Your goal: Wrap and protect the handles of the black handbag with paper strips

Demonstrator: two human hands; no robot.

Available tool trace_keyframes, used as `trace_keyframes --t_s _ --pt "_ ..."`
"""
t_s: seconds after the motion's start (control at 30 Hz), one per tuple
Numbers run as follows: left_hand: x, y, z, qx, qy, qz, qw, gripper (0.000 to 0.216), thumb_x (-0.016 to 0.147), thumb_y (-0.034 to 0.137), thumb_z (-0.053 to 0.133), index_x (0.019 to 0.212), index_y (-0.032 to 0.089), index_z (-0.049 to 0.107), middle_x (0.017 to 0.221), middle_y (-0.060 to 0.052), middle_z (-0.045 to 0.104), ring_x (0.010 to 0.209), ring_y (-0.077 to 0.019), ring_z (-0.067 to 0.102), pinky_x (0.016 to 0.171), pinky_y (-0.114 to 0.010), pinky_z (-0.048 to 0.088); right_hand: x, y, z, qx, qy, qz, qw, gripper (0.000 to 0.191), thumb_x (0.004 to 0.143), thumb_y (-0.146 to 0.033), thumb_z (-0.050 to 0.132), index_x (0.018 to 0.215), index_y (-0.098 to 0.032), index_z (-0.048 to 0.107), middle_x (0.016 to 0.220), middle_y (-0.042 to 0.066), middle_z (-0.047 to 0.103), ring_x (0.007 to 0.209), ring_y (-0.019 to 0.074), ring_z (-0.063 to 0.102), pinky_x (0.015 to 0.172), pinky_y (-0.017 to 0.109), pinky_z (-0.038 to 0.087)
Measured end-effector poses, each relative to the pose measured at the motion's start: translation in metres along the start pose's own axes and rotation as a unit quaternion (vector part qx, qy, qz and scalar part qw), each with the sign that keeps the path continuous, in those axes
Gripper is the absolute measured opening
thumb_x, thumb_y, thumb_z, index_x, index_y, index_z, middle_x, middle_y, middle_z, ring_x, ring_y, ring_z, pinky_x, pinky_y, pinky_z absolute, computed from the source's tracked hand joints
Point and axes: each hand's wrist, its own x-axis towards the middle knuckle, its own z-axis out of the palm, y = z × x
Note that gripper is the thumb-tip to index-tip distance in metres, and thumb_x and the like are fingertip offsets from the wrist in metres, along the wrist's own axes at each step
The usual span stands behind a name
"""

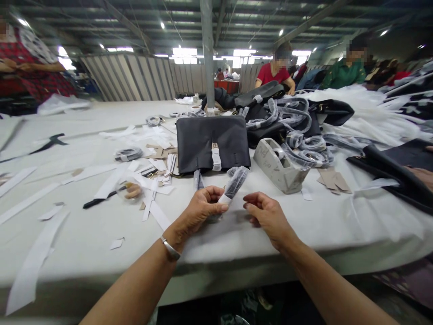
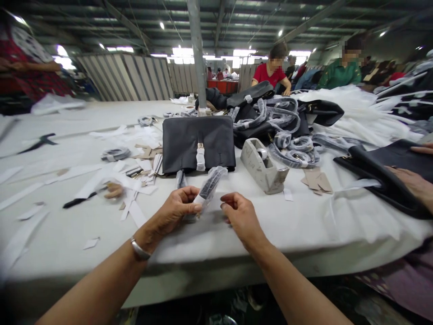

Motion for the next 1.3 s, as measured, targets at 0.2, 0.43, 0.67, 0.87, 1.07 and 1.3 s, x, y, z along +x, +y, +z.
trace_keyframes --t_s 0.2,0.43,0.67,0.87,1.07,1.3 --pt "0.002 -0.003 0.002 0.035 0.024 0.015 0.999 0.058 0.053 0.025 0.089 0.097 0.014 0.052 0.079 -0.002 0.066 0.061 -0.0107 0.06 0.056 -0.021 0.048 -0.035 -0.009 0.006 0.096 -0.088 0.109 0.985 0.042 0.071 -0.04 0.069 0.105 -0.015 0.067 0.086 0.005 0.062 0.076 0.0143 0.056 0.055 0.021 0.048" --pt "0.0 -0.011 0.0 0.116 0.015 0.076 0.99 0.046 0.06 0.027 0.086 0.092 0.014 0.057 0.081 -0.001 0.062 0.073 -0.0105 0.057 0.066 -0.02 0.045 -0.034 -0.012 0.021 0.134 -0.104 0.093 0.981 0.035 0.075 -0.033 0.066 0.104 -0.014 0.063 0.097 0.007 0.062 0.082 0.0144 0.056 0.055 0.02 0.048" --pt "-0.002 -0.009 0.004 0.201 -0.005 0.098 0.975 0.042 0.059 0.032 0.086 0.087 0.013 0.061 0.081 0.0 0.06 0.07 -0.0094 0.052 0.064 -0.02 0.042 -0.029 -0.016 0.022 0.116 -0.076 0.087 0.987 0.035 0.074 -0.034 0.069 0.101 -0.013 0.064 0.095 0.007 0.065 0.081 0.0166 0.059 0.051 0.02 0.048" --pt "-0.005 -0.011 0.007 0.259 0.024 0.156 0.953 0.039 0.065 0.034 0.081 0.09 0.014 0.06 0.08 0.0 0.059 0.073 -0.0112 0.053 0.068 -0.022 0.044 -0.019 -0.016 0.034 0.154 -0.065 0.098 0.981 0.038 0.068 -0.035 0.078 0.097 -0.013 0.067 0.09 0.007 0.068 0.072 0.0151 0.06 0.049 0.02 0.047" --pt "-0.005 -0.023 0.003 0.386 0.053 0.358 0.848 0.038 0.075 0.026 0.073 0.11 0.017 0.06 0.097 -0.005 0.057 0.076 -0.0116 0.056 0.072 -0.026 0.051 -0.013 -0.005 0.03 0.221 -0.064 0.116 0.966 0.047 0.059 -0.04 0.087 0.091 -0.012 0.068 0.078 0.003 0.064 0.058 0.0083 0.051 0.044 0.018 0.042" --pt "-0.005 -0.022 0.003 0.469 0.012 0.354 0.809 0.021 0.083 0.028 0.066 0.101 0.017 0.071 0.094 -0.007 0.065 0.087 -0.0178 0.061 0.079 -0.03 0.051 -0.011 0.002 0.026 0.238 -0.082 0.085 0.964 0.047 0.058 -0.04 0.089 0.09 -0.011 0.07 0.078 0.003 0.065 0.057 0.0062 0.051 0.047 0.016 0.042"
